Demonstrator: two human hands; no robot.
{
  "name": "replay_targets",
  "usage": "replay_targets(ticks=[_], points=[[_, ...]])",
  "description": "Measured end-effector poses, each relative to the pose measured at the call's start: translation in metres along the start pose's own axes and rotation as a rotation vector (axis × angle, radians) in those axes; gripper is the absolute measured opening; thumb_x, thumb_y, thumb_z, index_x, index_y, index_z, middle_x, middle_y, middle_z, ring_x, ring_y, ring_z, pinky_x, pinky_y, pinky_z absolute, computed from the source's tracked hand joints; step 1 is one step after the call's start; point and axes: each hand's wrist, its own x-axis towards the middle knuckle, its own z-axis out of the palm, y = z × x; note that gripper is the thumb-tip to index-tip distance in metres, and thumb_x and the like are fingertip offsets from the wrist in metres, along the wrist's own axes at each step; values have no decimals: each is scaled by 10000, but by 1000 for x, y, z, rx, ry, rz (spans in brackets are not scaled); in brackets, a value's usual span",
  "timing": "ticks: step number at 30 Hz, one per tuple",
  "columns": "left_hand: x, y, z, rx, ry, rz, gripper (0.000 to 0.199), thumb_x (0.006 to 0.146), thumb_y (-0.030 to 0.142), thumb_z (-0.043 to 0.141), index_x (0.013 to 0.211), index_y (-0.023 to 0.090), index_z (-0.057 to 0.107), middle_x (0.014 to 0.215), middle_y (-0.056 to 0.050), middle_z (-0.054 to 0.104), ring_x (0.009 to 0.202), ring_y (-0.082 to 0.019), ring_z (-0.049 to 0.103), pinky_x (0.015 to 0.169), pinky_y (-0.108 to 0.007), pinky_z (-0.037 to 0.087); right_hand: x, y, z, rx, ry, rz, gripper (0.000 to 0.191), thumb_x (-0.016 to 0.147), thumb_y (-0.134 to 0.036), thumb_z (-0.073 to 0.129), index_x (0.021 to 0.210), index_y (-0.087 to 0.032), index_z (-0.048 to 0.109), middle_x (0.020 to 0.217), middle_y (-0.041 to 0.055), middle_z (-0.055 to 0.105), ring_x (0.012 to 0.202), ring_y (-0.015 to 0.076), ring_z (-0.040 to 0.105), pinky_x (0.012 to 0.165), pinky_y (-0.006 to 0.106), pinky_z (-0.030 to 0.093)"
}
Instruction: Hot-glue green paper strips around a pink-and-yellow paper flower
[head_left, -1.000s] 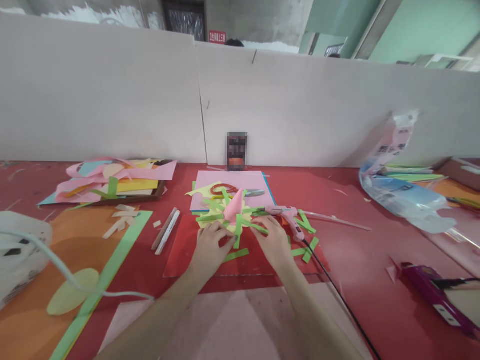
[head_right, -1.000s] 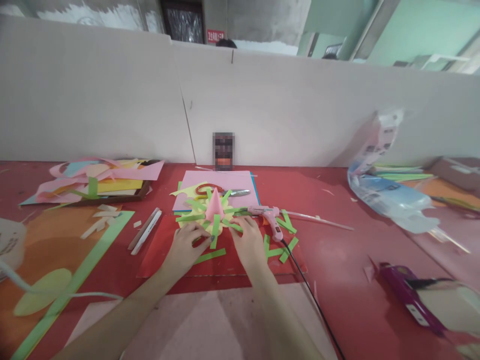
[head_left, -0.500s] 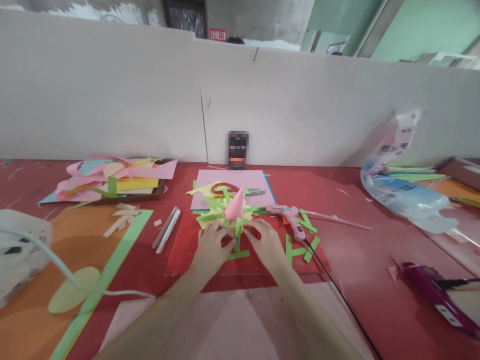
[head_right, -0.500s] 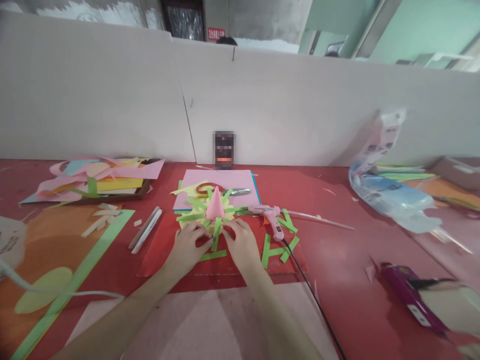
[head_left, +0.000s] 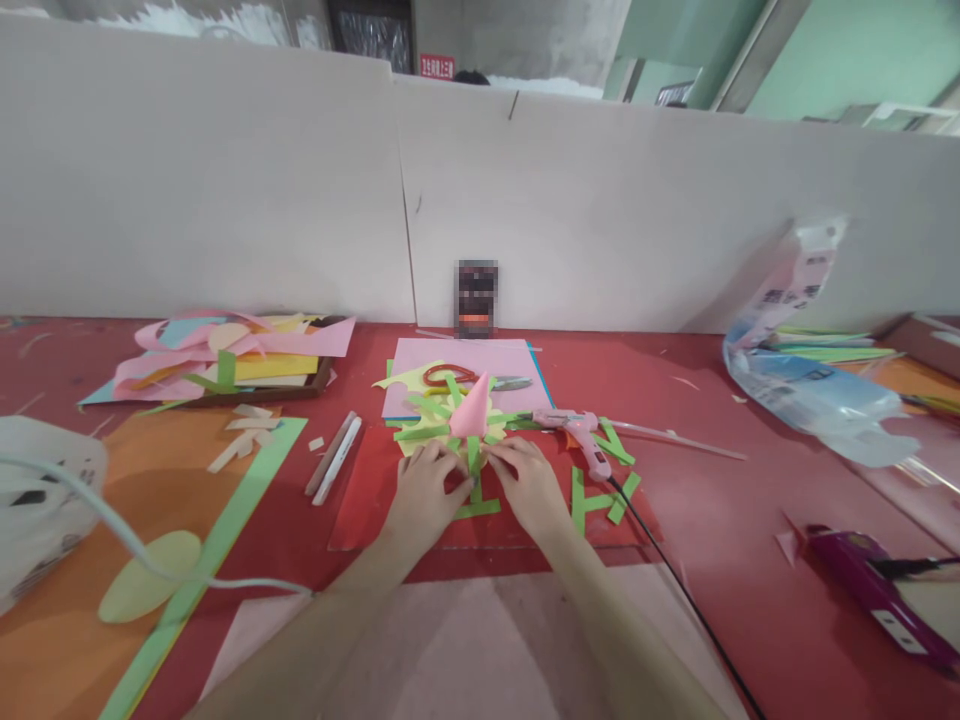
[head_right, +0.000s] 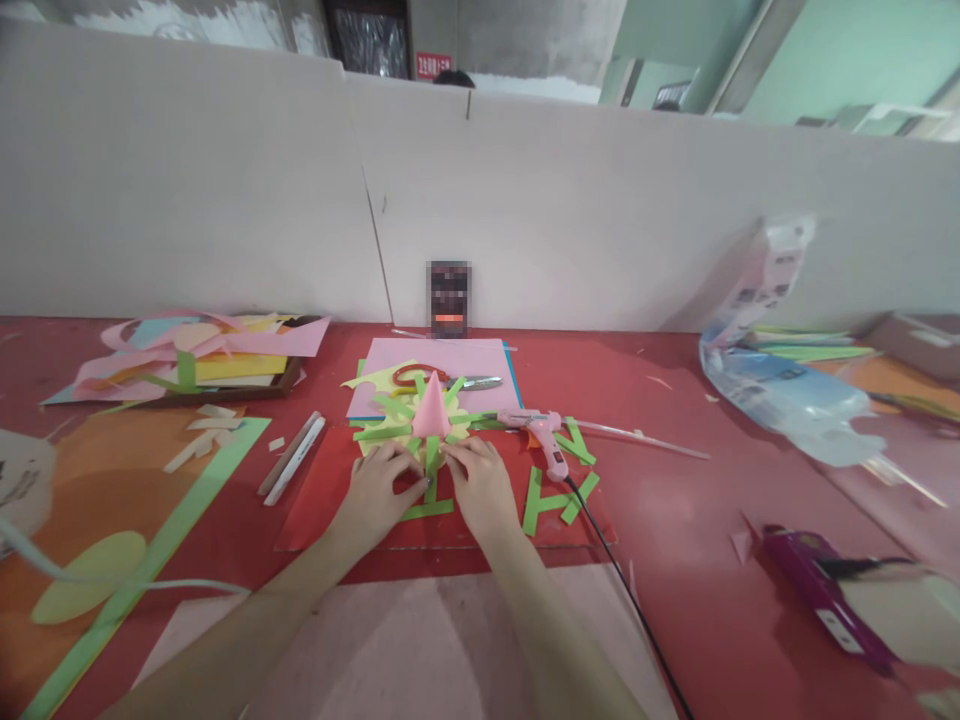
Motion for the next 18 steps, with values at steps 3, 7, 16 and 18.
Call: replay_targets(ticks=[3,7,16,18], points=[[0,0,0,-10,4,-5,27,732,252,606,741,233,589,868,3,552,899,-196,511,787,-352,347,0,-1,0,11,6,-4,244,839,-203,444,966,-239,649,884,42,615,866,170,542,799,316,437],[0,0,-1,-24,29,-18,82,738,226,597,816,234,573,888,5,572,886,-193,527,787,-351,349,0,-3,-1,29,17,7,227,846,-205,435,951,-220,636,900,46,602,885,169,535,821,311,427],[1,-2,1,-18,40,-28,226,762,226,573,986,259,565,1043,-19,572,995,-206,506,812,-355,355,1,-9,-4,-124,24,-39,283,853,-241,427,1069,-268,607,822,51,528,821,173,510,781,322,429],[1,-2,1,-12,32,-28,215,764,232,569,977,259,571,1035,-21,574,992,-208,506,809,-355,357,2,-7,-3,-162,13,-42,287,854,-252,429,1076,-285,608,805,47,511,797,169,503,765,319,427]])
